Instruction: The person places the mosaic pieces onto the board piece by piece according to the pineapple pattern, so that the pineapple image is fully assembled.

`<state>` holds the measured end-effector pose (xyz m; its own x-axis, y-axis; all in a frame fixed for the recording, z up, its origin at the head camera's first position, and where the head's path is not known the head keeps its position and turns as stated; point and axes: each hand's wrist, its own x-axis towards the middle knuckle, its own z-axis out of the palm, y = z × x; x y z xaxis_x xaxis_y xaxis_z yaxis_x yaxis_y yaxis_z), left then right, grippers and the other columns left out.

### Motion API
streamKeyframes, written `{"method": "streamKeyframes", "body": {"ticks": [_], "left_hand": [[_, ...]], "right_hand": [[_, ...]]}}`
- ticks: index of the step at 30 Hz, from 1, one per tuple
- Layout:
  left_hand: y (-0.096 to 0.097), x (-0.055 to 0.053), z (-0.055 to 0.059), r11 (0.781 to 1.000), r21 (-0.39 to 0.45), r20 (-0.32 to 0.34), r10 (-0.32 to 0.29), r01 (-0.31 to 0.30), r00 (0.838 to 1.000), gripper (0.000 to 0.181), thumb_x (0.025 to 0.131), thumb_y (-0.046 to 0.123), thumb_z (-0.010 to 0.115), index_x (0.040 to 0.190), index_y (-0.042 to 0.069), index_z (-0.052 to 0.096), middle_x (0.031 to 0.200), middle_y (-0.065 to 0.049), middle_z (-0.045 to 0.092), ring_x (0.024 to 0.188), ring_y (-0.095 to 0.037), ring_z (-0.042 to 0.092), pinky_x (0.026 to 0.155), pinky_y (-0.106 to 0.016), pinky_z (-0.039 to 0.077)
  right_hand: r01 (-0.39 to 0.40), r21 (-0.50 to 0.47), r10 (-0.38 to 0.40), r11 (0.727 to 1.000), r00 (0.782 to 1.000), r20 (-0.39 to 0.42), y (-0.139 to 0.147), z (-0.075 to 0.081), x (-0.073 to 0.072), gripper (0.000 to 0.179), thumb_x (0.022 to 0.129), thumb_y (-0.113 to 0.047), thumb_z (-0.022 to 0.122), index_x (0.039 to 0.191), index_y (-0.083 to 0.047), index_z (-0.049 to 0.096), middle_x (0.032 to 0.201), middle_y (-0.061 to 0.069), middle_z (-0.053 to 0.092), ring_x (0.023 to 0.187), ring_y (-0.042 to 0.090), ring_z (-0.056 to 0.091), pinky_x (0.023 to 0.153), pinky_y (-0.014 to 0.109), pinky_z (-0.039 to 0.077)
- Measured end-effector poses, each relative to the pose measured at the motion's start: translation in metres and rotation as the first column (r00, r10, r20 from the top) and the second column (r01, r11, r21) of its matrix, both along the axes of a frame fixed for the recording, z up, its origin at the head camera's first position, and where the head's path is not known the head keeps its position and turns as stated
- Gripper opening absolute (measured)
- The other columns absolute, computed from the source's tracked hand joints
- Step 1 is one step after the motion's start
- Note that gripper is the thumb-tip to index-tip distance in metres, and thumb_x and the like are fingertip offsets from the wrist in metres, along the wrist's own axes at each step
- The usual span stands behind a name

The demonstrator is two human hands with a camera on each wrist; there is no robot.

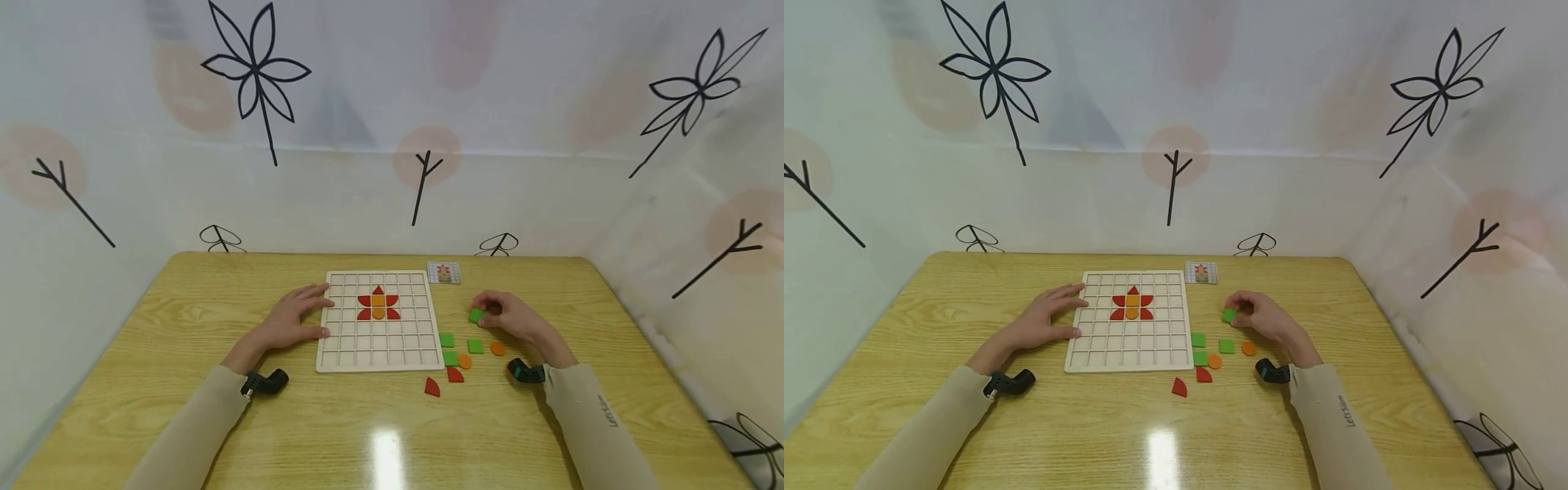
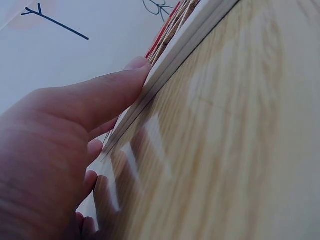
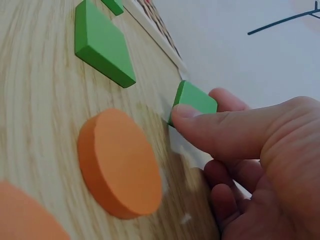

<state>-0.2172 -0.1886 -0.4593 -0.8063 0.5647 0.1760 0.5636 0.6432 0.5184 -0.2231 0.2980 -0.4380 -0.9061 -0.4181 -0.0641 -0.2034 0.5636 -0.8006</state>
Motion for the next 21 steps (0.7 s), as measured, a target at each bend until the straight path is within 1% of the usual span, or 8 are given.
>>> {"method": "streamKeyframes", "body": {"ticks": [3, 5, 7, 10, 13, 17, 21], "left_hand": [[-0.001, -0.001, -0.002, 1.0, -0.006, -0.014, -0.002, 0.001, 1.0, 0.057, 0.088, 0.044, 0.073, 0.136, 0.015, 0.062, 0.159, -0.011, 0.034, 0.146, -0.039, 0.025, 0.113, -0.065, 0.016], [-0.001, -0.001, -0.003, 1.0, -0.004, -0.017, -0.001, 0.001, 1.0, 0.057, 0.088, 0.044, 0.074, 0.135, 0.015, 0.062, 0.159, -0.011, 0.035, 0.146, -0.039, 0.025, 0.113, -0.065, 0.016], [-0.001, -0.002, -0.003, 1.0, -0.003, -0.016, 0.001, -0.001, 1.0, 0.057, 0.087, 0.044, 0.074, 0.135, 0.016, 0.062, 0.159, -0.011, 0.035, 0.146, -0.039, 0.025, 0.113, -0.064, 0.016], [-0.001, -0.002, -0.002, 1.0, 0.0, -0.009, 0.004, -0.004, 1.0, 0.058, 0.087, 0.045, 0.074, 0.135, 0.016, 0.062, 0.159, -0.01, 0.035, 0.146, -0.038, 0.025, 0.114, -0.064, 0.016], [0.0, -0.002, -0.002, 1.0, -0.007, -0.01, 0.006, -0.007, 1.0, 0.058, 0.087, 0.046, 0.074, 0.135, 0.016, 0.062, 0.159, -0.01, 0.034, 0.146, -0.038, 0.024, 0.114, -0.063, 0.016], [0.0, -0.001, -0.001, 1.0, -0.015, -0.006, 0.007, -0.007, 1.0, 0.058, 0.087, 0.045, 0.074, 0.136, 0.016, 0.062, 0.159, -0.01, 0.034, 0.146, -0.038, 0.024, 0.114, -0.064, 0.016], [0.0, -0.001, 0.0, 1.0, -0.015, 0.001, 0.006, -0.006, 1.0, 0.059, 0.087, 0.045, 0.074, 0.136, 0.015, 0.062, 0.159, -0.01, 0.034, 0.147, -0.038, 0.024, 0.114, -0.064, 0.015]], "right_hand": [[0.017, 0.01, -0.017, 1.0, 1.0, 0.006, -0.001, 0.0, 0.001, 0.01, 0.092, 0.0, 0.067, 0.101, -0.001, 0.063, 0.097, 0.01, 0.058, 0.088, 0.023, 0.048, 0.075, 0.026, 0.043], [0.009, 0.025, -0.009, 1.0, 1.0, -0.001, -0.002, 0.002, 0.002, 0.006, 0.094, -0.001, 0.066, 0.095, -0.005, 0.061, 0.094, 0.009, 0.058, 0.087, 0.023, 0.049, 0.074, 0.028, 0.042], [0.006, 0.038, -0.006, 0.999, 1.0, -0.008, -0.005, 0.003, 0.003, 0.009, 0.094, -0.002, 0.066, 0.09, -0.008, 0.06, 0.092, 0.008, 0.059, 0.086, 0.023, 0.05, 0.075, 0.029, 0.042], [-0.001, 0.05, 0.002, 0.999, 1.0, -0.029, -0.008, 0.006, 0.004, 0.013, 0.094, -0.001, 0.066, 0.088, -0.012, 0.06, 0.091, 0.008, 0.06, 0.085, 0.024, 0.05, 0.075, 0.031, 0.042], [0.032, 0.069, -0.029, 0.997, 0.999, -0.042, -0.011, 0.007, 0.005, 0.011, 0.094, -0.002, 0.066, 0.09, -0.011, 0.062, 0.093, 0.008, 0.06, 0.086, 0.024, 0.049, 0.075, 0.032, 0.042], [0.068, 0.079, -0.063, 0.995, 0.996, -0.057, -0.014, 0.008, 0.005, 0.004, 0.095, -0.003, 0.065, 0.098, -0.005, 0.064, 0.101, 0.009, 0.059, 0.091, 0.025, 0.051, 0.08, 0.036, 0.044], [0.062, 0.055, -0.058, 0.997, 0.996, -0.07, -0.021, 0.012, 0.007, 0.005, 0.096, -0.005, 0.065, 0.101, -0.004, 0.064, 0.105, 0.01, 0.061, 0.096, 0.026, 0.055, 0.083, 0.041, 0.047]]}}
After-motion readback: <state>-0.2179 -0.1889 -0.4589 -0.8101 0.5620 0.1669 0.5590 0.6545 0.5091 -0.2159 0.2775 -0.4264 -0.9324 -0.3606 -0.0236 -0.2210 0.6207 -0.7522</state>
